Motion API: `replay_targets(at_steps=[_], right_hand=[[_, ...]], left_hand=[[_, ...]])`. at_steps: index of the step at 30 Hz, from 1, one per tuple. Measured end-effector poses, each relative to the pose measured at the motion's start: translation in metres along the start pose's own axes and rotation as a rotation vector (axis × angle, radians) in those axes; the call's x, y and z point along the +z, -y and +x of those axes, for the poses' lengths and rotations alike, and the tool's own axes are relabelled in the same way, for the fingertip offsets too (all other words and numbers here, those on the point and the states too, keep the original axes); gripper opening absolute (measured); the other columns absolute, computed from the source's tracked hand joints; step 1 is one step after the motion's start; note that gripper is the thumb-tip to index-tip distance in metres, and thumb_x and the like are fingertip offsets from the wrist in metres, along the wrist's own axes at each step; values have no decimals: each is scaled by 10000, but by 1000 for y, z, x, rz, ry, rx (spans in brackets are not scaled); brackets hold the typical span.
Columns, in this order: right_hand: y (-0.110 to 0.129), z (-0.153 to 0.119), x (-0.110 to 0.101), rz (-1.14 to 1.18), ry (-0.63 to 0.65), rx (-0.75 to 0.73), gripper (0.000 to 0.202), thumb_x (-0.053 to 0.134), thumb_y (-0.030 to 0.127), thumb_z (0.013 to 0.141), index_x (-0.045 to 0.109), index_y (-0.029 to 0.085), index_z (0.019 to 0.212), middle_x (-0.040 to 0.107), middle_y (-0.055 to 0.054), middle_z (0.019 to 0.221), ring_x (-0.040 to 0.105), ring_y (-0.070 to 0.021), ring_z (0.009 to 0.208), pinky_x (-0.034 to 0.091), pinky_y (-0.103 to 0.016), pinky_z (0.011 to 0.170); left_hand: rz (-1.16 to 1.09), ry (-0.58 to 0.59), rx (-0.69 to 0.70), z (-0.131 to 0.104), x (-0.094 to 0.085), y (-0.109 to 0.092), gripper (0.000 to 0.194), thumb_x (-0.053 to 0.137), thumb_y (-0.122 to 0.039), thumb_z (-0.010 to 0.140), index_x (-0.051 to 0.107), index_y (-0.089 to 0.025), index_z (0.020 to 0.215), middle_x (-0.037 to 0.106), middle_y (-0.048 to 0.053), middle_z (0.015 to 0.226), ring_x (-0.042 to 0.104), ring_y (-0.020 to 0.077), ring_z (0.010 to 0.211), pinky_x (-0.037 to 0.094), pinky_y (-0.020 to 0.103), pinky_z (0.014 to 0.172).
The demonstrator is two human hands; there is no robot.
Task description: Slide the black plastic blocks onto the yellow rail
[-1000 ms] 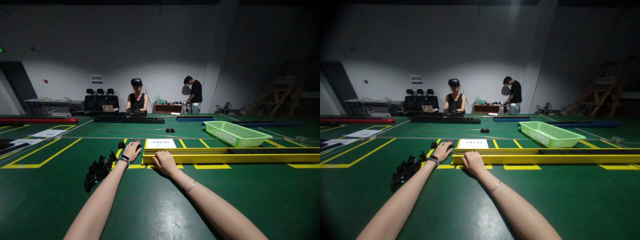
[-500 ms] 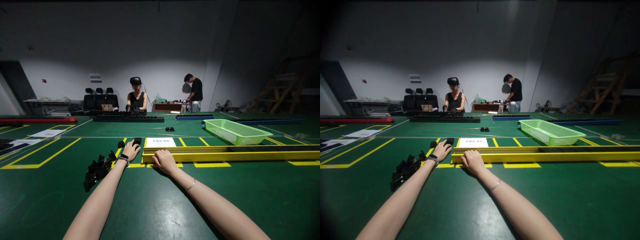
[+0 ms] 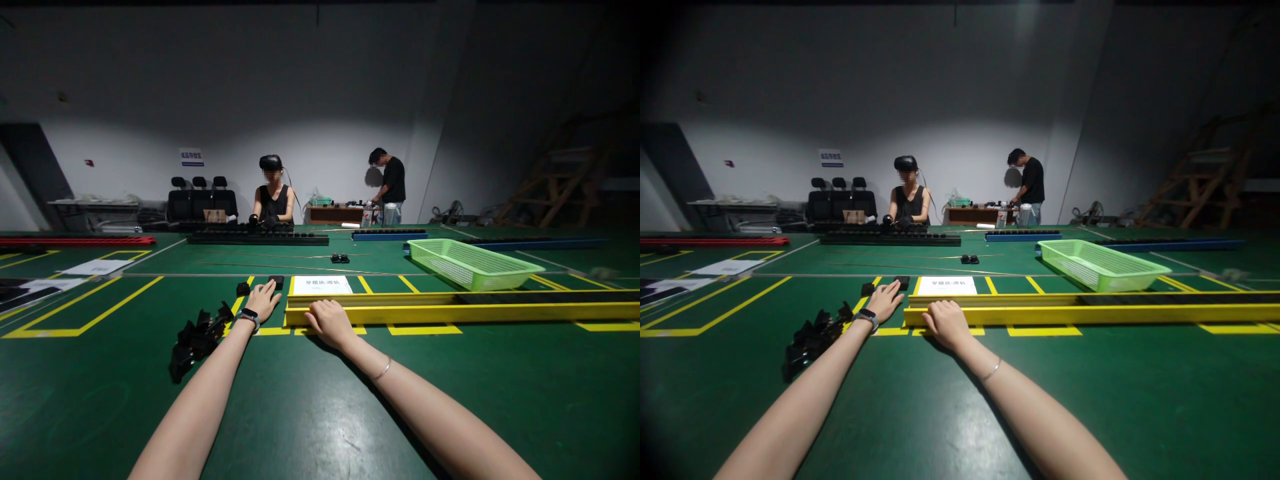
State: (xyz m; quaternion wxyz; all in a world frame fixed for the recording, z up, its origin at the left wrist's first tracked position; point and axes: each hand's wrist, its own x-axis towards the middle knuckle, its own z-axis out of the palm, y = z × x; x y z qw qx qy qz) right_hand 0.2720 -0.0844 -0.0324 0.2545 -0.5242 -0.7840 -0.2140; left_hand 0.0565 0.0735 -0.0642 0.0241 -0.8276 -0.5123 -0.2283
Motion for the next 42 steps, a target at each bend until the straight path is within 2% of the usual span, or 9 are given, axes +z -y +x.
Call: replay_targets(at_steps=[6,12,26,32,36,39,42], right_hand=[[0,0,0,1,-3,3,297,338,369,953,547,177,867,593,-38,768,493,-152,741,264,-285,705],[-1,-1,1,-6,1,6,294,343,376,950,541,182,853,598,-33,775,492,-154,743,263,-288,709],[-2,-1,4,6,-4,4,292,350,379,947,544,178,863,599,-37,776,491,-154,746,261,-287,708],[-1,-1,3,2,-10,2,300,340,379,951,543,180,856,592,-31,766,486,-149,734,260,-287,705],[-1,-1,2,-1,-9,3,295,347,380,949,539,181,847,591,-30,765,482,-151,731,259,-287,704],[-1,-1,2,-7,-11,1,289,352,376,947,539,179,847,593,-34,767,484,-152,734,258,-288,705],[-1,-1,2,-15,-12,-3,286,352,371,947,540,177,850,595,-37,769,487,-154,739,257,-288,707]], left_hand=[[-16,-49,26,-2,-5,-4,488,360,-469,890,488,-237,1300,420,39,1417,397,280,1181,326,428,1003],[9,-21,27,-1,-1,-1,482,314,-502,898,589,-224,1181,391,25,1434,391,290,1177,339,442,989],[10,-116,107,0,2,3,458,385,-471,883,594,-200,1187,488,76,1334,410,315,1103,371,474,934],[-72,-252,260,-3,-12,-7,354,408,-373,897,641,-208,1106,595,93,1169,455,267,1025,394,451,918],[-128,-283,346,-9,-24,-14,328,382,-314,913,649,-198,1062,634,84,1063,488,237,987,410,422,916],[-129,-293,338,-11,-25,-15,318,399,-312,904,622,-191,1096,623,88,1085,503,232,1027,407,416,938],[-111,-271,289,-9,-18,-12,364,422,-327,889,554,-184,1197,578,102,1187,499,238,1101,399,420,968]])
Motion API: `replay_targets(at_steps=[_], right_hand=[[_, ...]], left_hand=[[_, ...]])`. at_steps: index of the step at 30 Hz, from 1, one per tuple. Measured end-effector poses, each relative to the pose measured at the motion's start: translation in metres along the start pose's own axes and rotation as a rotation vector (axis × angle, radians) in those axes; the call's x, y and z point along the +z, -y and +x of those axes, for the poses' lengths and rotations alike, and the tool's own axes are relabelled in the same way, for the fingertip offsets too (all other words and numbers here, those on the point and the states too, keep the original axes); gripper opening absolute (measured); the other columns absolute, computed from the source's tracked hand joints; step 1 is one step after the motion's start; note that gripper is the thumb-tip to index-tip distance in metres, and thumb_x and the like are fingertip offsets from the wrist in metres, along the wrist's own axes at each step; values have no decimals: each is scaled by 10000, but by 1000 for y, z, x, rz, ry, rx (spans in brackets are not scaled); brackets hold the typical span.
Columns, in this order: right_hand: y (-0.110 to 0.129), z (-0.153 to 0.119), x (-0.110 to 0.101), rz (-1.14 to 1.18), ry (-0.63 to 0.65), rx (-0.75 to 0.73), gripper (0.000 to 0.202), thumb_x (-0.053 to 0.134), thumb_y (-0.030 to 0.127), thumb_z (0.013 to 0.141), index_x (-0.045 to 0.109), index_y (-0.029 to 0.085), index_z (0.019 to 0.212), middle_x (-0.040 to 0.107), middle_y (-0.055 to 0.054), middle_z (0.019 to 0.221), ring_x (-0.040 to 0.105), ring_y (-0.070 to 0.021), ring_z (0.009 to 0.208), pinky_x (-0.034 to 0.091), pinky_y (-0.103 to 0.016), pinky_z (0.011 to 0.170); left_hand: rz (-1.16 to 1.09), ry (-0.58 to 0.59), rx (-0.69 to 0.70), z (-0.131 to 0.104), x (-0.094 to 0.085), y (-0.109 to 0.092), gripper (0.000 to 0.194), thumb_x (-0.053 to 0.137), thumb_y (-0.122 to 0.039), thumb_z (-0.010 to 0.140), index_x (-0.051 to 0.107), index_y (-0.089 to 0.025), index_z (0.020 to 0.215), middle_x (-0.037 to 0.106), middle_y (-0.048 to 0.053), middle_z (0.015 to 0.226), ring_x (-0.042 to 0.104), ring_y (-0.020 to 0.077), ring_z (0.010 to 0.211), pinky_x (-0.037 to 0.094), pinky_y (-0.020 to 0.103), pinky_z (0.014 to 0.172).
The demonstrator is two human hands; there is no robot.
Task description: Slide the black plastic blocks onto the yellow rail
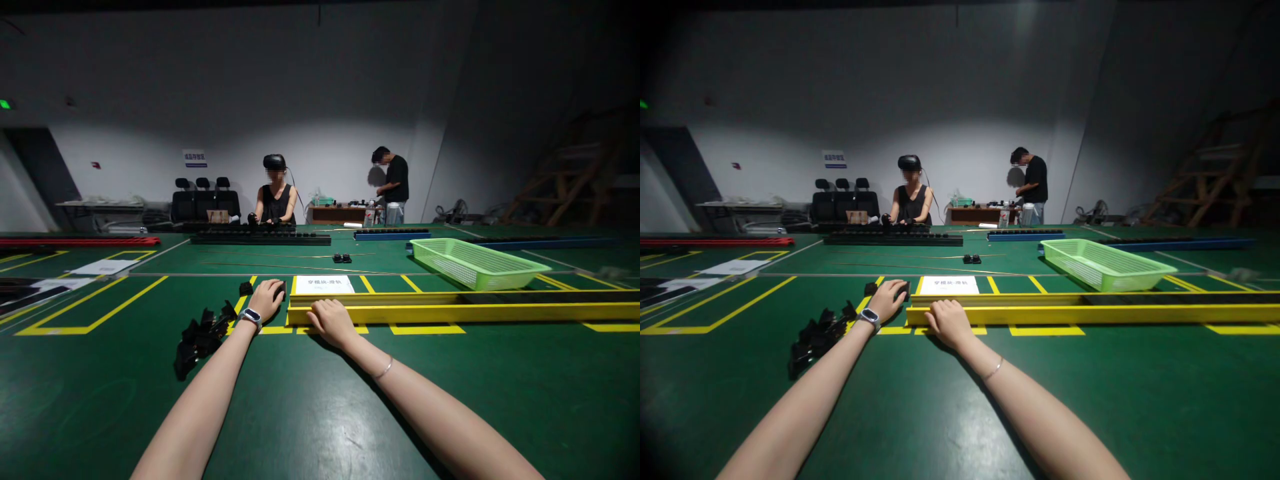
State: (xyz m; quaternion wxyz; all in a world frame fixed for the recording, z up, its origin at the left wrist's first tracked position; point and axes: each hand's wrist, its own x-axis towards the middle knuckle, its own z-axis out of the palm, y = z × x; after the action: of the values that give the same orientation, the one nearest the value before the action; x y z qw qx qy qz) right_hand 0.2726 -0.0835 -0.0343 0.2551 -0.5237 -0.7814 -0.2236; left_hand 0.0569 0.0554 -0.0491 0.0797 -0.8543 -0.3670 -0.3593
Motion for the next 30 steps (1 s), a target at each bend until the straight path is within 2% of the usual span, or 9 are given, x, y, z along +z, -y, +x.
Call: replay_targets(at_steps=[4,7,19,22,25,30], right_hand=[[0,0,0,-1,-3,-1,286,352,373,947,539,179,849,595,-33,766,487,-152,734,255,-288,701],[0,0,1,1,-6,-1,291,348,372,949,538,179,841,594,-33,764,486,-152,731,254,-288,699],[0,0,0,4,5,3,280,359,367,946,545,177,855,596,-37,769,489,-153,739,261,-288,705],[0,1,0,5,7,3,283,358,367,946,549,176,862,598,-40,771,492,-155,744,263,-288,709],[0,1,0,9,9,5,281,358,367,946,548,176,865,599,-39,776,491,-155,745,265,-288,714],[0,1,-1,11,17,4,282,355,367,947,550,175,876,598,-42,781,491,-157,755,265,-288,713]], left_hand=[[3,97,-44,-1,13,10,435,450,-344,870,497,-157,1260,537,123,1267,491,243,1158,381,419,1006],[-8,126,-63,-1,17,15,455,460,-349,862,482,-144,1268,541,134,1259,497,242,1159,382,412,1010],[-125,168,-42,0,9,7,365,475,-366,861,530,-184,1172,513,120,1304,503,245,1178,398,429,1007],[-164,153,-45,1,5,3,333,481,-366,860,545,-198,1141,536,107,1248,529,231,1135,421,412,980],[-180,153,-68,0,2,-1,320,498,-394,850,556,-210,1106,530,92,1174,587,210,1008,470,375,901],[-117,134,-139,-2,2,-1,454,581,-463,781,518,-200,1145,466,89,1105,613,196,854,503,360,805]])
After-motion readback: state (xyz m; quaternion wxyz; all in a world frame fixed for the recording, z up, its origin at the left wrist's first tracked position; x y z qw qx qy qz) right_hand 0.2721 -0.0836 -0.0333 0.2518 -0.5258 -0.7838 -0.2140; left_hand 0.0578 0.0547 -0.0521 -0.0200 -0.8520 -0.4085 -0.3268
